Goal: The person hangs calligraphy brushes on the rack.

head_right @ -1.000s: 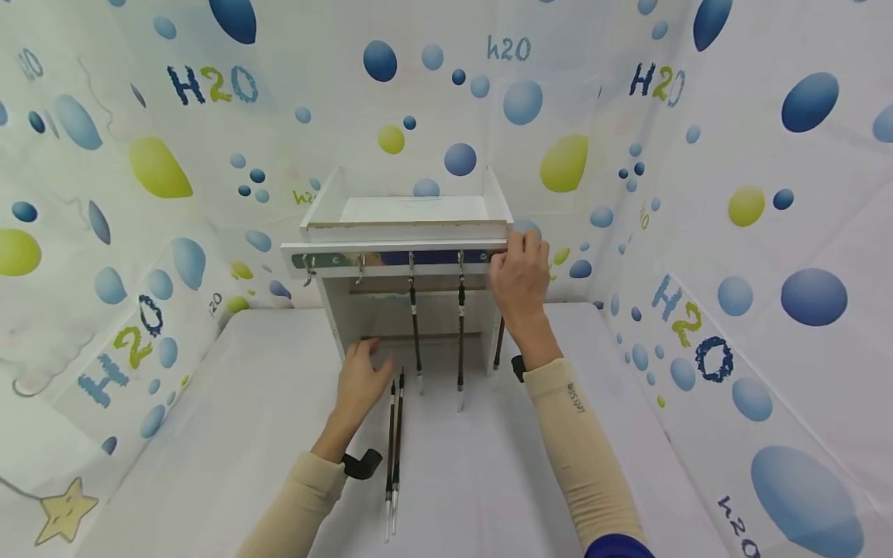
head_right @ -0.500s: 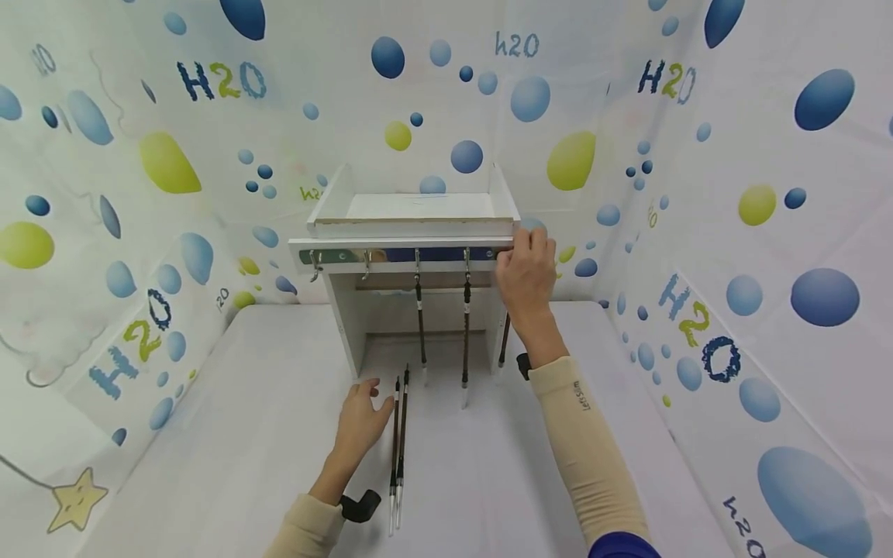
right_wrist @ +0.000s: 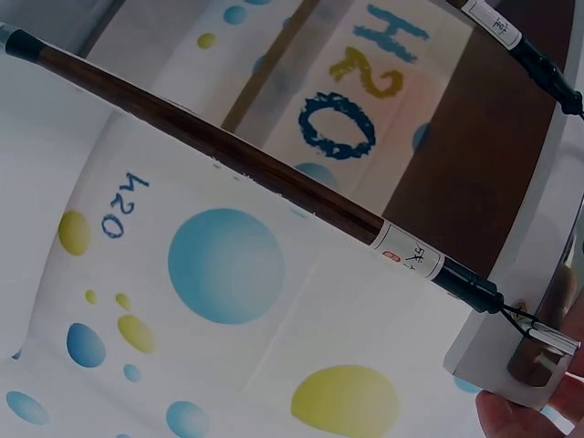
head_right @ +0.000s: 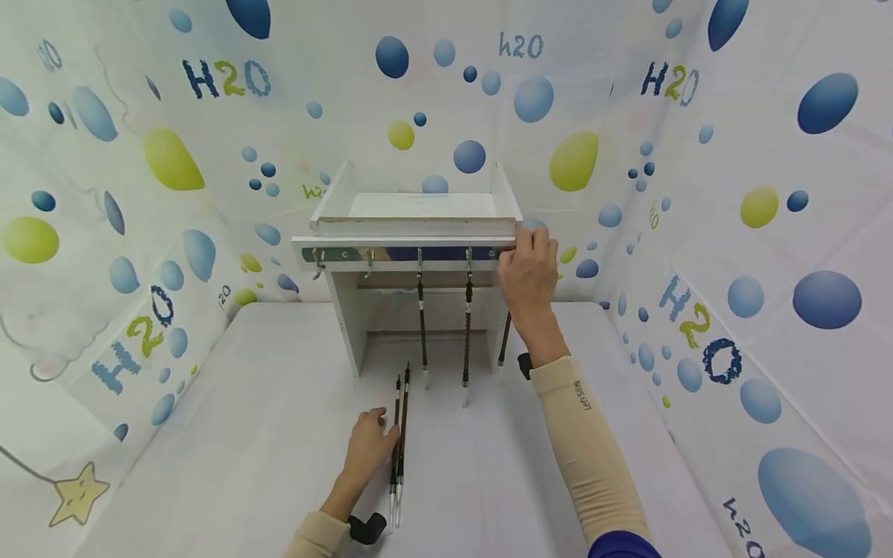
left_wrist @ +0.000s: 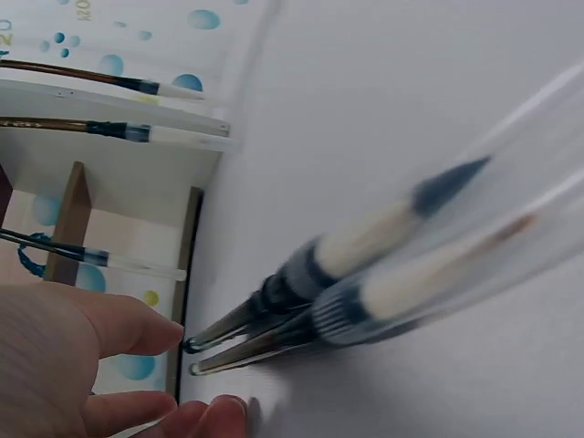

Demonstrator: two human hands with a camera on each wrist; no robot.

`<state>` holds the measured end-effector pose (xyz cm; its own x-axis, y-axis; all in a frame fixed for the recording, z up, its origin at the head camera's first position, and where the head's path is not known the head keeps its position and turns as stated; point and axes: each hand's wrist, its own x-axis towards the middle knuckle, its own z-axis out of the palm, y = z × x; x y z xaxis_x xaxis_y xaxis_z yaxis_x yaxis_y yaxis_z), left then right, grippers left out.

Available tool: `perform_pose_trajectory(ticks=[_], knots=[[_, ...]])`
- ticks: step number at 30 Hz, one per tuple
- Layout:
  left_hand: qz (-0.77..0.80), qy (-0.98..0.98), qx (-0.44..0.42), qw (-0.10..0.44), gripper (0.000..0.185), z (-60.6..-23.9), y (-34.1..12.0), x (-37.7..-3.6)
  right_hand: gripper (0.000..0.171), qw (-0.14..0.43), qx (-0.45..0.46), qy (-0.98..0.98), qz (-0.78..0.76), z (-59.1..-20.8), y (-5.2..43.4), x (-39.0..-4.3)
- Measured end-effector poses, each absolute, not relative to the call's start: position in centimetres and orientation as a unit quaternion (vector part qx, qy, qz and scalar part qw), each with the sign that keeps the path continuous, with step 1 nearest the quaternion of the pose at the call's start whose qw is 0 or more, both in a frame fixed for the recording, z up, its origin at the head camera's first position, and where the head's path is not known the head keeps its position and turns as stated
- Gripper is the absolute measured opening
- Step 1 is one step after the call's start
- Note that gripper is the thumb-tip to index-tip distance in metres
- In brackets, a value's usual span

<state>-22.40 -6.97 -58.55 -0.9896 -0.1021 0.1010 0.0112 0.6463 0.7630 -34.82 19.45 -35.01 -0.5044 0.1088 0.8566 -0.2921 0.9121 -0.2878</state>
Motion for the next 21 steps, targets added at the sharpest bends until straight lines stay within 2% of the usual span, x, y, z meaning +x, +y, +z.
perform_pose_trajectory(ticks=[11,21], knots=[[-0.413,-0.908,0.013,0.063,0.037,-59.47,-7.08,-22.48,0.004,0.494,0.058,-0.843,0.204,-35.1,19.28,-34.68],[-0.411,-0.909,0.025,0.062,0.038,-59.53,-6.65,-22.76,0.005,0.504,0.057,-0.834,0.216,-34.98,19.23,-34.61]])
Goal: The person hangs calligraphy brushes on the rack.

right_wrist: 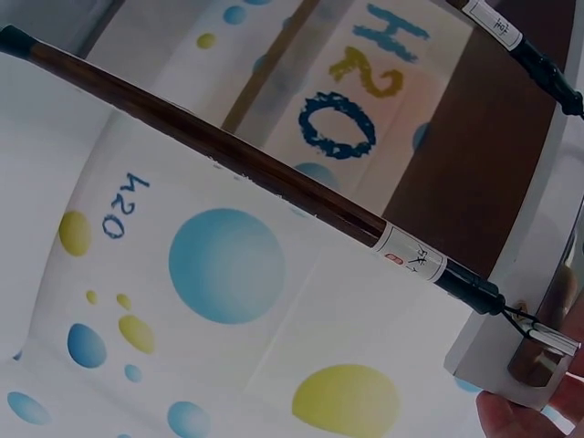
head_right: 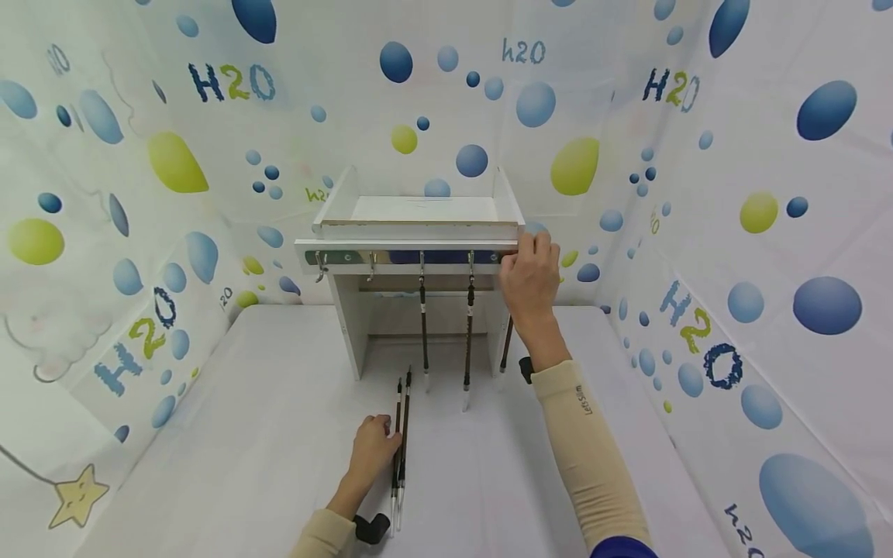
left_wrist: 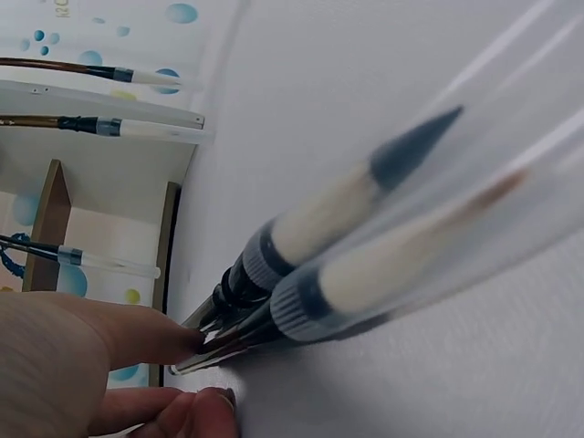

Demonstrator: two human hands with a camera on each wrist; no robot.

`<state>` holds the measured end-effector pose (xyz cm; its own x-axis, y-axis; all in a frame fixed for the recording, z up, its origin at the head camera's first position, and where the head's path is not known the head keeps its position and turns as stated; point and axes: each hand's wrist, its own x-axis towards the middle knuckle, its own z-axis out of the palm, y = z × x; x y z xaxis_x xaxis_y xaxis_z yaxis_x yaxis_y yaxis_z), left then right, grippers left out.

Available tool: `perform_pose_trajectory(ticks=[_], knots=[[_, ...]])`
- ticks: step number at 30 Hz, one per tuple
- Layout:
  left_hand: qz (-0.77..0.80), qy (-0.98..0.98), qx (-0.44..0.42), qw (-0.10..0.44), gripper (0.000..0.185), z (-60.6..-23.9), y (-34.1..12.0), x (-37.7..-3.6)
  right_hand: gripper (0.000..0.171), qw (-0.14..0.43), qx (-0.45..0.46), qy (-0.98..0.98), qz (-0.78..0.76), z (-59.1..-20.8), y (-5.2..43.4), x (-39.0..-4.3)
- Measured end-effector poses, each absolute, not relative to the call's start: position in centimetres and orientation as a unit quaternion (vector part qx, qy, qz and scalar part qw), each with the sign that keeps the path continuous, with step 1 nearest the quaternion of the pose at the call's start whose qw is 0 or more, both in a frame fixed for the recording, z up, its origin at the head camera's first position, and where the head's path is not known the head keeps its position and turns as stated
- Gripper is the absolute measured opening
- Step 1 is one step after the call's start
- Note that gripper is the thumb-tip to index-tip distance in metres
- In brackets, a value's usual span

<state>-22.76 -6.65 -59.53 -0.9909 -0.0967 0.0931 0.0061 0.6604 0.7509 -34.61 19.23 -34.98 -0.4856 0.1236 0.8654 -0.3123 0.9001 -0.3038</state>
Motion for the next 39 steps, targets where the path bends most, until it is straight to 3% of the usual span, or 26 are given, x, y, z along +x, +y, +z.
perform_pose_trajectory(ticks=[25,39], knots=[[-0.405,-0.911,0.037,0.075,0.024,-59.5,-6.3,-23.7,0.006,0.512,0.055,-0.829,0.217,-34.9,19.3,-34.8],[-0.429,-0.898,0.049,0.086,0.034,-58.0,-7.3,-23.5,0.008,0.502,0.05,-0.836,0.215,-34.9,19.2,-34.6]])
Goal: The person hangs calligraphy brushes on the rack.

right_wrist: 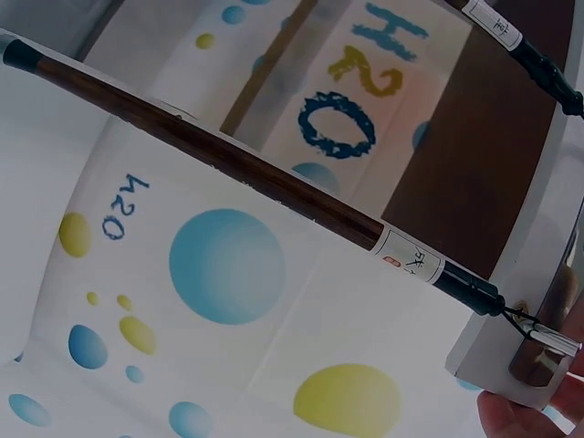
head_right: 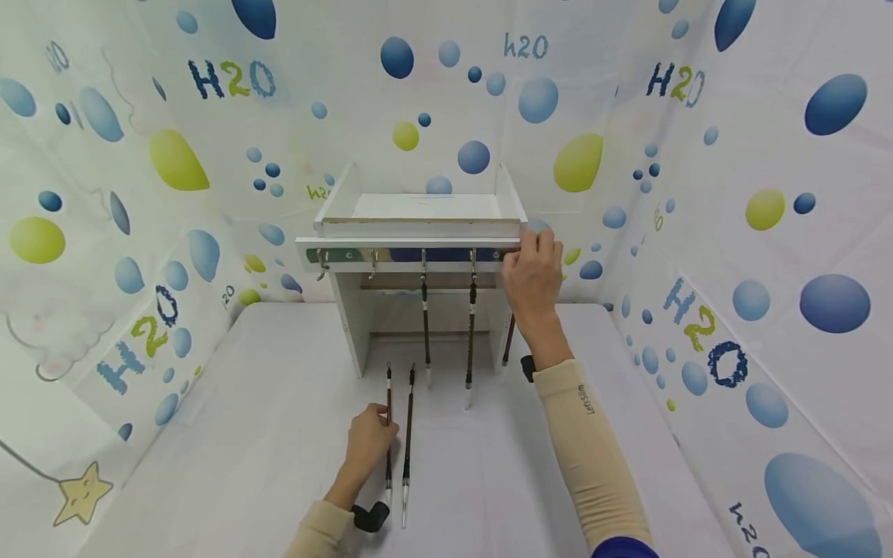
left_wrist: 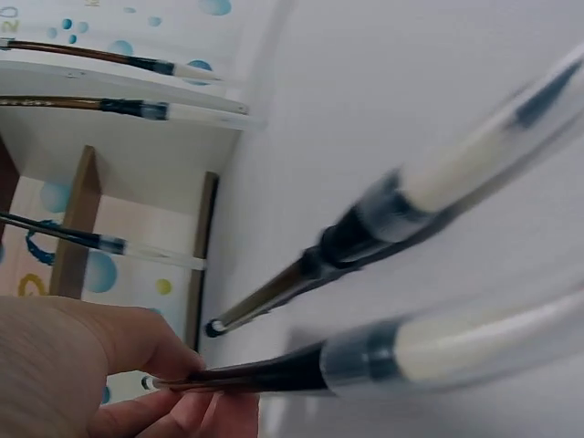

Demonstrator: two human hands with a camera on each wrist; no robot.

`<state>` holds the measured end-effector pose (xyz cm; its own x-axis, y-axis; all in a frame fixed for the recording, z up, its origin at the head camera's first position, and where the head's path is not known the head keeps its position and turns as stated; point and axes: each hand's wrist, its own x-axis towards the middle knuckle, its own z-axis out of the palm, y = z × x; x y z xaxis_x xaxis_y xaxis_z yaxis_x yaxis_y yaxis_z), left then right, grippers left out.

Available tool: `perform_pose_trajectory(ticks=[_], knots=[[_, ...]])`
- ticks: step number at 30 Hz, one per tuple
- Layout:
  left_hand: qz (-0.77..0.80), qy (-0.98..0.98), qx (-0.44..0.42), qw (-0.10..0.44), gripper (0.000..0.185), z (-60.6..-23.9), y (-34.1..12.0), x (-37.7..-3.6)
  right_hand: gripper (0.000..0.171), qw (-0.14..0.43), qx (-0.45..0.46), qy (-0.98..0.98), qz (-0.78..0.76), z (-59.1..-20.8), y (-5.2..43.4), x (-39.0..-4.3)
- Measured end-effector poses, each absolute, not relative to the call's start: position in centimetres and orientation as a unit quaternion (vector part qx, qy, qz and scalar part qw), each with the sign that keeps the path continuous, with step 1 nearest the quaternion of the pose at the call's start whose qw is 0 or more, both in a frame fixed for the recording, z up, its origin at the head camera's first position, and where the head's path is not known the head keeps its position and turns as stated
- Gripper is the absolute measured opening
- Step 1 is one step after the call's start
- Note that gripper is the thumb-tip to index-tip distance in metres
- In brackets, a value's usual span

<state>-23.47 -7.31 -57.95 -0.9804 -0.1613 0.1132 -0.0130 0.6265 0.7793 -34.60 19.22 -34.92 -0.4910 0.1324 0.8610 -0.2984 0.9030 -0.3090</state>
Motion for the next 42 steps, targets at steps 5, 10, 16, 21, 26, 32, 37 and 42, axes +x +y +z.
perform_pose_trajectory(ticks=[5,10,16,21,26,32,37,42], knots=[[-0.425,-0.898,0.051,0.103,0.034,-56.8,-7.6,-23.7,0.008,0.493,0.048,-0.84,0.221,-34.8,19.3,-34.6],[-0.427,-0.895,0.049,0.122,0.036,-55.0,-8.0,-23.7,0.009,0.487,0.047,-0.845,0.216,-34.8,19.4,-34.5],[-0.43,-0.891,0.036,0.143,0.038,-52.6,-8.2,-23.4,0.011,0.49,0.045,-0.841,0.223,-34.8,19.3,-34.5],[-0.438,-0.884,0.022,0.163,0.038,-50.7,-8.3,-23.1,0.012,0.491,0.045,-0.841,0.221,-34.8,19.3,-34.5],[-0.453,-0.875,0.011,0.17,0.039,-49.0,-8.4,-22.8,0.012,0.495,0.044,-0.84,0.217,-34.9,19.3,-34.5],[-0.449,-0.872,-0.003,0.197,0.038,-47.3,-8.5,-22.5,0.009,0.496,0.047,-0.839,0.219,-34.9,19.3,-34.5],[-0.436,-0.871,-0.015,0.225,0.036,-46.2,-8.6,-22.4,0.01,0.488,0.049,-0.843,0.221,-34.9,19.2,-34.4],[-0.434,-0.87,-0.024,0.235,0.035,-45.1,-8.6,-22.2,0.009,0.495,0.049,-0.84,0.218,-34.9,19.2,-34.4]])
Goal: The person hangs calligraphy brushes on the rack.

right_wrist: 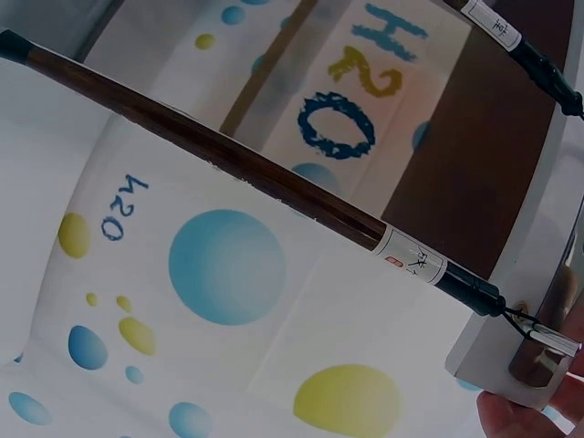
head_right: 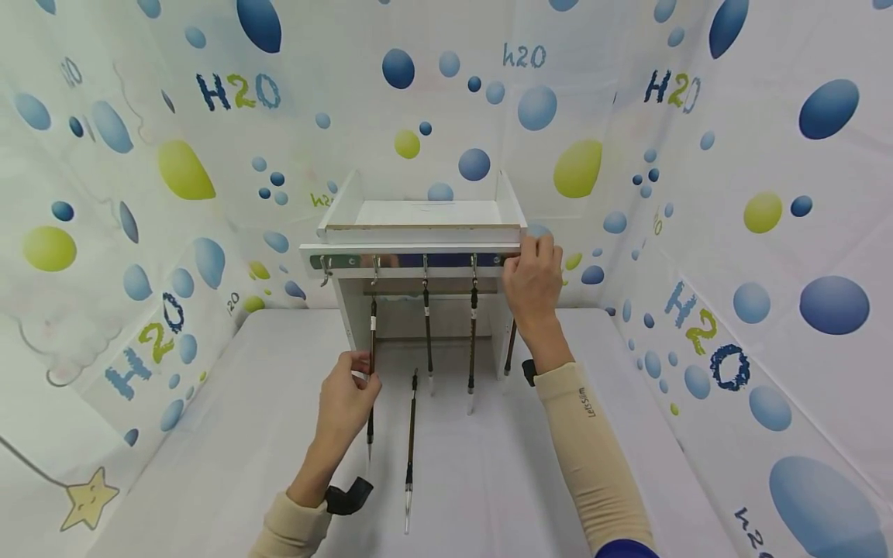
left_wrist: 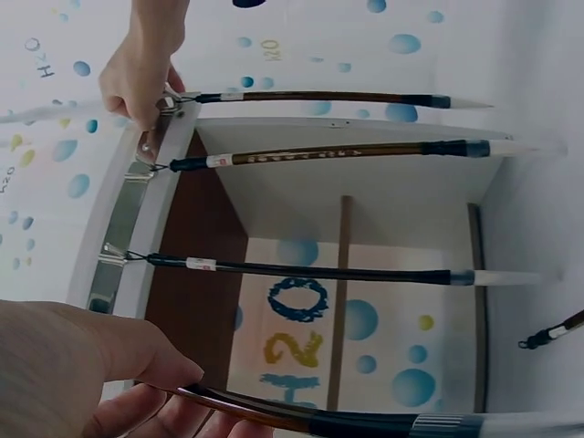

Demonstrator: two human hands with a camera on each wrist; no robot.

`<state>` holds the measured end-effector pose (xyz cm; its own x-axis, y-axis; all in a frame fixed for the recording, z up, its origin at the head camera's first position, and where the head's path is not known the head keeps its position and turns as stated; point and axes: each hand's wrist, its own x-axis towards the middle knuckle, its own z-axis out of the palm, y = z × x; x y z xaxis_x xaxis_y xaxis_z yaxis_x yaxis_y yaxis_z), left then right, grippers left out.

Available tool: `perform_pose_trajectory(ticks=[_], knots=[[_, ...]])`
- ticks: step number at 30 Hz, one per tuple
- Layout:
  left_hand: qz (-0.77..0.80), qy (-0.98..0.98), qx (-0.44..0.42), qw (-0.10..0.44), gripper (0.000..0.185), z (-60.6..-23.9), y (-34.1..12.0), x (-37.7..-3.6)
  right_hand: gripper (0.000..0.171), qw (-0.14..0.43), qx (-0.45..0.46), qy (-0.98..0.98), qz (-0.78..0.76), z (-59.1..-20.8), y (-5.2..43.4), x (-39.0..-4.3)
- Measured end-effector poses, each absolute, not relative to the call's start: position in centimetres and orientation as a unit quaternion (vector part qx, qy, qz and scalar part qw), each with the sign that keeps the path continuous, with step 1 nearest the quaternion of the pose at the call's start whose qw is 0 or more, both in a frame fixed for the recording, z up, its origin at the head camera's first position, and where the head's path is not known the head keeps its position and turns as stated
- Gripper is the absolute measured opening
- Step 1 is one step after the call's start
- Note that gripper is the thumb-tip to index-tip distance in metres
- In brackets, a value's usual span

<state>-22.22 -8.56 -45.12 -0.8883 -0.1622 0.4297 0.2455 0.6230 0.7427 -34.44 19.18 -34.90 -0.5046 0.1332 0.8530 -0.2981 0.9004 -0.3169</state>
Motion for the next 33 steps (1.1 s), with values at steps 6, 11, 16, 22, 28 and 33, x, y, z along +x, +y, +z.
perform_pose_trajectory(ticks=[6,11,16,22,28,33], knots=[[-0.434,-0.868,-0.032,0.241,0.036,-44.2,-8.6,-22.0,0.006,0.508,0.05,-0.834,0.21,-35.0,19.2,-34.5],[-0.431,-0.867,-0.038,0.247,0.035,-44.0,-8.6,-22.1,0.008,0.504,0.051,-0.835,0.215,-35.0,19.2,-34.5],[-0.426,-0.868,-0.044,0.251,0.035,-43.8,-8.7,-22.2,0.007,0.503,0.05,-0.837,0.212,-35.0,19.2,-34.5],[-0.428,-0.869,-0.044,0.246,0.034,-43.7,-8.8,-22.4,0.005,0.518,0.053,-0.827,0.21,-35.1,19.1,-34.6],[-0.429,-0.872,-0.037,0.232,0.035,-43.5,-8.8,-22.5,0.004,0.519,0.053,-0.826,0.213,-35.1,19.1,-34.5],[-0.43,-0.874,-0.03,0.225,0.036,-43.4,-8.8,-22.5,0.006,0.502,0.053,-0.837,0.212,-34.9,19.3,-34.5]])
